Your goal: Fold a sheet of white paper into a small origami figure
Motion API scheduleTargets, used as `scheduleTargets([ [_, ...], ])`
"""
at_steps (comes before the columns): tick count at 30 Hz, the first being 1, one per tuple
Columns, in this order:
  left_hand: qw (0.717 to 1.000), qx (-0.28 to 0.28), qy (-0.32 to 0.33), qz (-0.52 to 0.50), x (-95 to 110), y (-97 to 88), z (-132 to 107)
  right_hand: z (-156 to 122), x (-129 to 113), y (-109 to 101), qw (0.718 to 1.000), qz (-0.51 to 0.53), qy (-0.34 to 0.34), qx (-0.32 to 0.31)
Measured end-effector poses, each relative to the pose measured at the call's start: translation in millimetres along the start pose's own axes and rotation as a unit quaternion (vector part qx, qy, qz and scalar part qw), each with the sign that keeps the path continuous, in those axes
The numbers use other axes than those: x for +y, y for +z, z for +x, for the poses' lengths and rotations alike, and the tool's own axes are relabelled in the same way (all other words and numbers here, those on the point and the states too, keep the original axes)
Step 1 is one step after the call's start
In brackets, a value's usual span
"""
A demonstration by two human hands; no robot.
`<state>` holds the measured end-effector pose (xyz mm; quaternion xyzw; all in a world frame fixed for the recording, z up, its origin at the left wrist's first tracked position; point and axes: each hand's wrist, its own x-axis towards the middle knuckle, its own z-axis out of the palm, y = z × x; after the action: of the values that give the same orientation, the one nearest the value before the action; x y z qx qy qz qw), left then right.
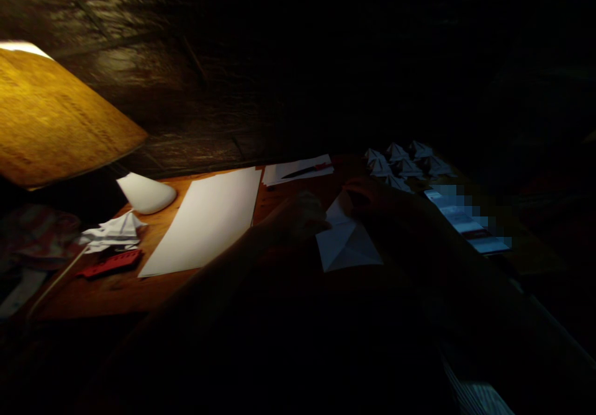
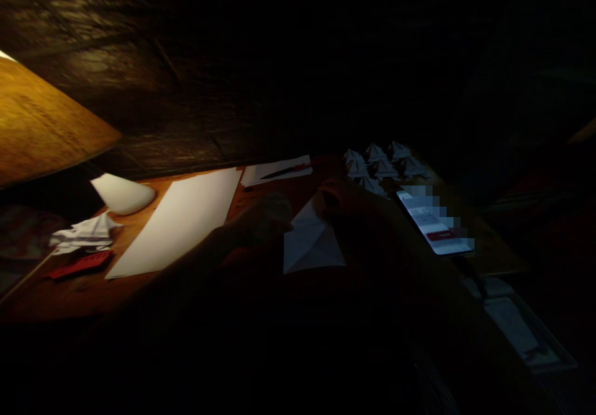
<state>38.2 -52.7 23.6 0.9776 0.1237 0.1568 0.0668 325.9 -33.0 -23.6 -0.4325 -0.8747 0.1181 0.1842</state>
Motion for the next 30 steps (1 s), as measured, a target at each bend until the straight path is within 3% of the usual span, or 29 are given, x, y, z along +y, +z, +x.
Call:
scheduleTargets([
  [8,1.0,-0.003,-0.014,0.009,2.6,1.2,1.8,0.6,1.1,0.7,1.0,-0.001,-0.002,-0.006],
  [14,0.994,0.022,-0.109,0.009,0.6,6.5,-4.1,3.5,-13.5,-1.2,0.998,0.003,0.018,0.063],
  [21,0.986,0.057,-0.156,0.015,0.9,18.7,0.7,5.6,-21.8,-2.7,0.991,0.06,0.06,0.1],
  [26,0.981,0.056,-0.184,0.01,4.9,20.4,5.6,6.9,-25.1,0.7,0.986,0.142,0.045,0.074],
  [30,0.978,0.059,-0.201,-0.019,2.9,22.2,4.4,10.6,-23.2,4.6,0.977,0.192,0.022,0.094],
])
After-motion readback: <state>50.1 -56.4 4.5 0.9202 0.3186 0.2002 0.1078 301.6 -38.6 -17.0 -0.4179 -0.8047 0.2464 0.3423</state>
